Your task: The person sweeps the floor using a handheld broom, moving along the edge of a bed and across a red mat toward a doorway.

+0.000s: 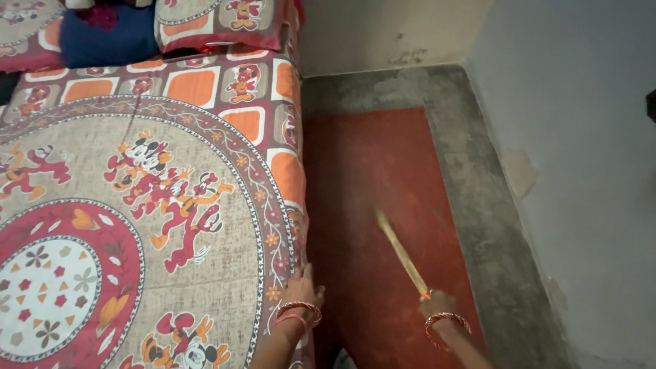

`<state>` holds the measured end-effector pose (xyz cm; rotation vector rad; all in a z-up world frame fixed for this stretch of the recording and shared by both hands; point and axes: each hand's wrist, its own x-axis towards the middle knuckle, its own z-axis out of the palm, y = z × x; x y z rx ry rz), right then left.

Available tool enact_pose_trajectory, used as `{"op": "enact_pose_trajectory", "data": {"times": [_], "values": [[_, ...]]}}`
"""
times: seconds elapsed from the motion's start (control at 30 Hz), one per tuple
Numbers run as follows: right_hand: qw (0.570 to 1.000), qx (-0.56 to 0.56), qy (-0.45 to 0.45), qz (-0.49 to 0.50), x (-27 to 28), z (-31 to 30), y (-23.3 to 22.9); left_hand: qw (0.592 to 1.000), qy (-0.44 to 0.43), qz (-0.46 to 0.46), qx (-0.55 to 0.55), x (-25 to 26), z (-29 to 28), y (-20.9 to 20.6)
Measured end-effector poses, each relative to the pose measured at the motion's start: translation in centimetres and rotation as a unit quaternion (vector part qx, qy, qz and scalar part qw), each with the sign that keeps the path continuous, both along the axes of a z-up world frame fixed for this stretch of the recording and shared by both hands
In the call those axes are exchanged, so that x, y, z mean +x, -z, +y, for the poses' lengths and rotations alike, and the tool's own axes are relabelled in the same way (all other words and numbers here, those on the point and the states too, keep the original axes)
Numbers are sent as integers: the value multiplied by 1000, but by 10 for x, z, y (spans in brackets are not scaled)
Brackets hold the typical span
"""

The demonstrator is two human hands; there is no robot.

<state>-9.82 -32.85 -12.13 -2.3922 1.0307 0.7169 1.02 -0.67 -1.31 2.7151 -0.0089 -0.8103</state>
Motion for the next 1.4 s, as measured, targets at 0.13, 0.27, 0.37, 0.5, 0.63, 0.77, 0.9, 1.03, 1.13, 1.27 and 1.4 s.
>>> {"op": "enact_pose_trajectory", "data": {"times": [0.13, 0.27, 0.37, 0.5, 0.63, 0.77, 0.9, 1.03, 1.13, 1.27, 1.4], "values": [[999, -7, -49, -12, 5, 29, -25, 1000, 20, 0, -3, 8, -11, 3], [948, -74, -291, 103, 20, 71, -65, 999, 33, -2, -13, 15, -14, -4], [951, 16, -285, 122, 32, 102, -76, 999, 24, 45, -6, 24, -14, -6], [919, 16, -351, 178, 43, 111, -34, 999, 50, -10, 5, 37, -7, -3], [911, -54, -378, 157, 43, 61, 29, 999, 27, -9, -35, 42, 7, -10], [999, 7, 22, 25, 62, 16, 55, 996, 4, 85, 20, 41, 7, -25], [999, -6, 31, -38, 71, 10, 30, 996, 20, 75, 35, 47, 5, -32], [1000, -5, -19, 19, 75, 51, -45, 997, 45, 54, 24, 55, -3, -41], [985, 11, -119, 125, 79, 85, -100, 995, 34, 80, 39, 61, -11, -50], [959, -1, -262, 108, 91, 111, -120, 997, 15, 67, 22, 70, -13, -51], [961, 5, -259, 90, 94, 107, -67, 1000, 17, 18, 6, 83, -5, -35]]}}
